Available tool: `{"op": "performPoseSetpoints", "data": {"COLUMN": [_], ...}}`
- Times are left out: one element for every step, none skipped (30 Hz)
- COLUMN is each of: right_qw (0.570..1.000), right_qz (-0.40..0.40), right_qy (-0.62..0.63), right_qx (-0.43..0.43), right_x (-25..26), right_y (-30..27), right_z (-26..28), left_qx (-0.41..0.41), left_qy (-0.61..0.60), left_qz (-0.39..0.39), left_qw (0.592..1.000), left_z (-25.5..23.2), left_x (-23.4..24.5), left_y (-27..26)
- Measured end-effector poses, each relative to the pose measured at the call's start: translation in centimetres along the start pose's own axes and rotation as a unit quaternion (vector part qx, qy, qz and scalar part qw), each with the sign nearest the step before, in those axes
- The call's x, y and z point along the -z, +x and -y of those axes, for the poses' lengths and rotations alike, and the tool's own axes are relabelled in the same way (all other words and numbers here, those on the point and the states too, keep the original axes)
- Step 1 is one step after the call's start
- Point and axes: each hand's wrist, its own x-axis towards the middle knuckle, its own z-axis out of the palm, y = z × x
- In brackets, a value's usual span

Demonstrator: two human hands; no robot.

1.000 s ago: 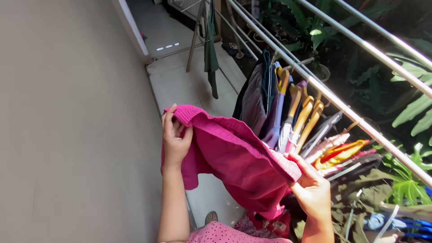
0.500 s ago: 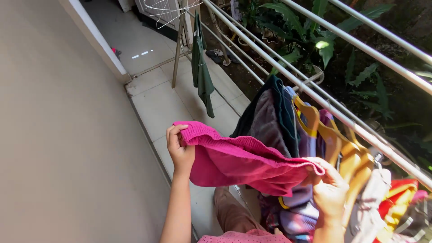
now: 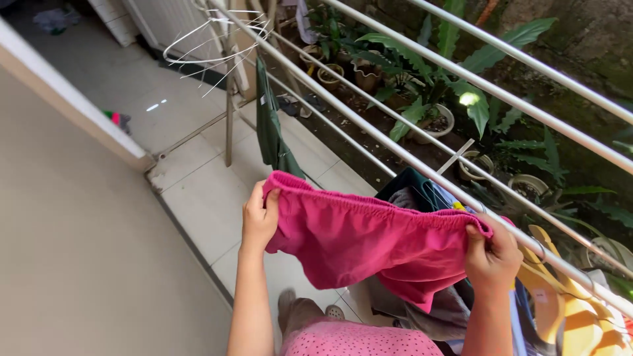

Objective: Remove dry clothes from the drying rack and hang up a new garment.

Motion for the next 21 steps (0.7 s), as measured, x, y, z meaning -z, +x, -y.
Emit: {"op": "performPoseSetpoints", "data": {"right_qw": [1.0, 0.999, 0.999, 0.997, 0.995, 0.994, 0.993, 0.991, 0.981, 0.967, 0.964, 0.965, 0.965, 0.962, 0.964, 0.966, 0.962, 0.961, 0.957, 0.954, 0.96], "right_qz": [-0.003, -0.011, -0.038, -0.065, -0.075, -0.081, -0.09, -0.102, -0.123, -0.142, -0.149, -0.168, -0.187, -0.194, -0.206, -0.219, -0.228, -0.234, -0.238, -0.245, -0.217], "right_qy": [-0.012, -0.02, -0.033, -0.047, -0.06, -0.068, -0.075, -0.087, -0.148, -0.208, -0.219, -0.202, -0.182, -0.19, -0.163, -0.136, -0.145, -0.147, -0.146, -0.153, -0.123], "right_qx": [-0.021, -0.029, -0.018, -0.007, -0.017, -0.007, 0.003, -0.007, -0.016, -0.026, -0.033, -0.004, 0.026, 0.021, 0.026, 0.032, 0.031, -0.022, -0.078, -0.082, -0.131], "right_x": [-0.7, -1.3, -1.9, -2.4, -2.5, -2.6, -2.9, -3.3, -3.5, -3.5, -3.8, -4.1, -4.5, -5.1, -5.7, -6.1, -6.6, -7.1, -7.6, -7.7, -7.9], "right_y": [0.3, 0.5, 0.5, 0.4, 0.8, 1.3, 2.1, 1.8, 1.9, 1.9, 3.1, 4.2, 5.3, 6.5, 7.7, 8.8, 9.2, 9.5, 9.4, 10.0, 10.4], "right_z": [0.4, -0.1, -0.6, -1.2, -0.5, 0.3, 1.2, 1.0, 0.6, 0.2, 0.6, 0.9, 1.2, 1.6, 1.9, 2.2, 2.7, 3.2, 3.8, 3.7, 3.7], "left_qx": [0.045, 0.041, -0.001, -0.041, -0.045, -0.091, -0.139, -0.146, -0.199, -0.251, -0.255, -0.291, -0.326, -0.33, -0.341, -0.352, -0.358, -0.345, -0.329, -0.333, -0.317], "left_qy": [-0.038, -0.041, -0.064, -0.087, -0.093, -0.099, -0.106, -0.112, -0.084, -0.057, -0.066, -0.082, -0.097, -0.103, -0.108, -0.113, -0.121, -0.11, -0.097, -0.102, -0.05], "left_qz": [0.022, 0.035, 0.041, 0.047, 0.065, 0.082, 0.099, 0.115, 0.12, 0.123, 0.134, 0.141, 0.145, 0.153, 0.147, 0.142, 0.147, 0.164, 0.182, 0.19, 0.221], "left_qw": [0.998, 0.998, 0.997, 0.994, 0.993, 0.988, 0.98, 0.976, 0.969, 0.958, 0.955, 0.943, 0.929, 0.926, 0.922, 0.918, 0.914, 0.918, 0.922, 0.918, 0.921], "left_z": [0.4, 0.9, 1.2, 1.6, 2.0, 2.2, 2.3, 2.7, 2.8, 3.0, 2.2, 1.3, 0.4, 0.4, 0.2, 0.0, -0.4, -0.7, -0.9, -1.0, -1.1], "left_x": [-0.5, -1.0, -1.7, -2.4, -3.1, -3.8, -4.3, -4.7, -5.4, -6.1, -6.5, -7.1, -7.4, -8.2, -9.1, -10.0, -10.3, -10.6, -10.6, -11.0, -11.3], "left_y": [1.8, 3.6, 5.5, 7.2, 9.0, 10.8, 13.0, 15.1, 17.0, 18.8, 20.6, 22.4, 24.2, 25.6, 27.1, 28.4, 29.2, 29.9, 30.3, 31.0, 31.6]}}
